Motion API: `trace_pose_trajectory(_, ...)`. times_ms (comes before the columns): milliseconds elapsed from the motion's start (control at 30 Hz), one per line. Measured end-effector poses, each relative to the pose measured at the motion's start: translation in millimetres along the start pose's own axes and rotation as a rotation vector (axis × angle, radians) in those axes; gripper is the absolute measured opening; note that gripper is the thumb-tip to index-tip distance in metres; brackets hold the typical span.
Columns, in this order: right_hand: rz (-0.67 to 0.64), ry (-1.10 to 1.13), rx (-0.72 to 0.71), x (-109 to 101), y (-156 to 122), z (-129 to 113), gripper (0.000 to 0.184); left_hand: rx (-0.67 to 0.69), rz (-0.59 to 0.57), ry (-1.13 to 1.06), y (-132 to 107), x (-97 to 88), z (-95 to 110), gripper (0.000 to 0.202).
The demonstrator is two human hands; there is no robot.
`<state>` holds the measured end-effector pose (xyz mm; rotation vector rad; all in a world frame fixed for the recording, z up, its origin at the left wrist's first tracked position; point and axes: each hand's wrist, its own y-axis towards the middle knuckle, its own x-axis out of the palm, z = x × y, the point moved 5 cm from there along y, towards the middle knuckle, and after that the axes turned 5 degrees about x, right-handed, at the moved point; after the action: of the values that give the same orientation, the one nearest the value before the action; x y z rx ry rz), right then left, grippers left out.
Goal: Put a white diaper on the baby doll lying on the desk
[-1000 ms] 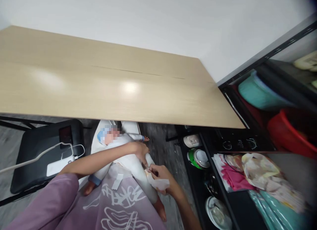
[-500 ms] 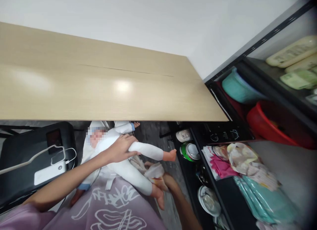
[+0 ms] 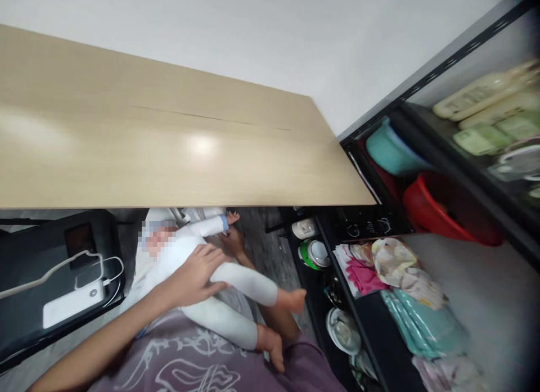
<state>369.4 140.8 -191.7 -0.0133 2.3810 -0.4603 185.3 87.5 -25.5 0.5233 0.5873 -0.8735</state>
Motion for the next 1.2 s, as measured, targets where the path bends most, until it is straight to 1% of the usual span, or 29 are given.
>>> trace_pose_trajectory(67, 0.108, -0.026, 0.053, 1, 18, 2, 0.028, 0.011, -0.01, 0.013, -1, 9.1, 1, 0.028)
trace_pose_trajectory(133, 0.178, -0.038, 0.054, -2, 20, 7, 0.038, 0.011, -0.008, 0.013, -3, 12.6, 1, 0.028)
trace_pose_trajectory(200, 0.225, -0.039, 0.059, -10, 8, 18, 0.047, 0.008, -0.015, 0.026, -4, 12.3, 1, 0.029)
trace_pose_trajectory(300, 0.315, -0.026, 0.056, -31, -25, 34, 0.06, 0.023, -0.048, 0.048, -6, 11.2, 2, 0.034)
trace_pose_trajectory(367, 0.391, -0.022, -0.064, -48, -46, 30, 0.07, 0.041, -0.067, 0.047, -7, 11.4, 3, 0.038)
trace_pose_trajectory(400, 0.412, -0.025, -0.154, -56, -53, 23, 0.074, 0.05, -0.073, 0.043, -7, 11.4, 3, 0.039)
trace_pose_trajectory(433, 0.405, -0.033, -0.251, -62, -57, 12, 0.075, 0.061, -0.078, 0.038, -7, 11.1, 4, 0.039)
trace_pose_trajectory(467, 0.366, -0.05, -0.345, -66, -58, -2, 0.075, 0.073, -0.083, 0.03, -6, 10.6, 5, 0.039)
trace_pose_trajectory(500, 0.294, -0.077, -0.426, -66, -55, -17, 0.075, 0.084, -0.086, 0.018, -5, 9.5, 7, 0.039)
trace_pose_trajectory(567, 0.109, -0.161, -0.538, -61, -42, -50, 0.07, 0.102, -0.09, -0.011, -3, 5.9, 12, 0.038)
trace_pose_trajectory(633, -0.069, -0.27, -0.585, -51, -26, -79, 0.056, 0.109, -0.089, -0.023, -2, 1.5, 16, 0.042)
trace_pose_trajectory(700, -0.189, -0.365, -0.605, -42, -16, -101, 0.039, 0.094, -0.059, 0.007, -10, -2.3, 18, 0.043)
trace_pose_trajectory(733, -0.218, -0.399, -0.625, -40, -14, -110, 0.034, 0.073, -0.009, 0.032, -19, -4.4, 15, 0.041)
trace_pose_trajectory(767, -0.226, -0.423, -0.652, -38, -15, -118, 0.031, 0.038, 0.083, 0.063, -32, -7.2, 11, 0.037)
trace_pose_trajectory(800, -0.218, -0.439, -0.682, -39, -17, -124, 0.03, -0.018, 0.206, 0.095, -50, -10.3, 3, 0.033)
trace_pose_trajectory(867, -0.185, -0.448, -0.73, -43, -27, -136, 0.029, -0.189, 0.509, 0.152, -100, -15.4, -20, 0.028)
trace_pose_trajectory(900, -0.169, -0.447, -0.747, -45, -32, -141, 0.028, -0.316, 0.612, 0.161, -128, -14.5, -34, 0.03)
trace_pose_trajectory(933, -0.158, -0.447, -0.767, -48, -37, -147, 0.028, -0.445, 0.665, 0.147, -155, -11.3, -49, 0.037)
trace_pose_trajectory(967, -0.148, -0.447, -0.795, -50, -42, -153, 0.029, -0.574, 0.67, 0.094, -179, -6.1, -62, 0.047)
trace_pose_trajectory(1000, -0.135, -0.446, -0.826, -52, -46, -158, 0.031, -0.684, 0.639, 0.023, -200, -0.1, -72, 0.055)
trace_pose_trajectory(1033, -0.118, -0.444, -0.859, -55, -50, -164, 0.032, -0.765, 0.575, -0.054, -215, 6.4, -79, 0.061)
trace_pose_trajectory(1067, -0.101, -0.44, -0.892, -57, -54, -170, 0.033, -0.815, 0.503, -0.122, -226, 12.1, -82, 0.065)
trace_pose_trajectory(1133, -0.061, -0.414, -0.948, -65, -63, -179, 0.035, -0.836, 0.391, -0.205, -234, 18.8, -77, 0.068)
trace_pose_trajectory(1167, -0.037, -0.393, -0.97, -72, -69, -183, 0.035, -0.825, 0.371, -0.228, -235, 19.7, -71, 0.069)
trace_pose_trajectory(1200, -0.014, -0.372, -0.989, -80, -77, -186, 0.035, -0.808, 0.377, -0.243, -235, 18.9, -65, 0.072)
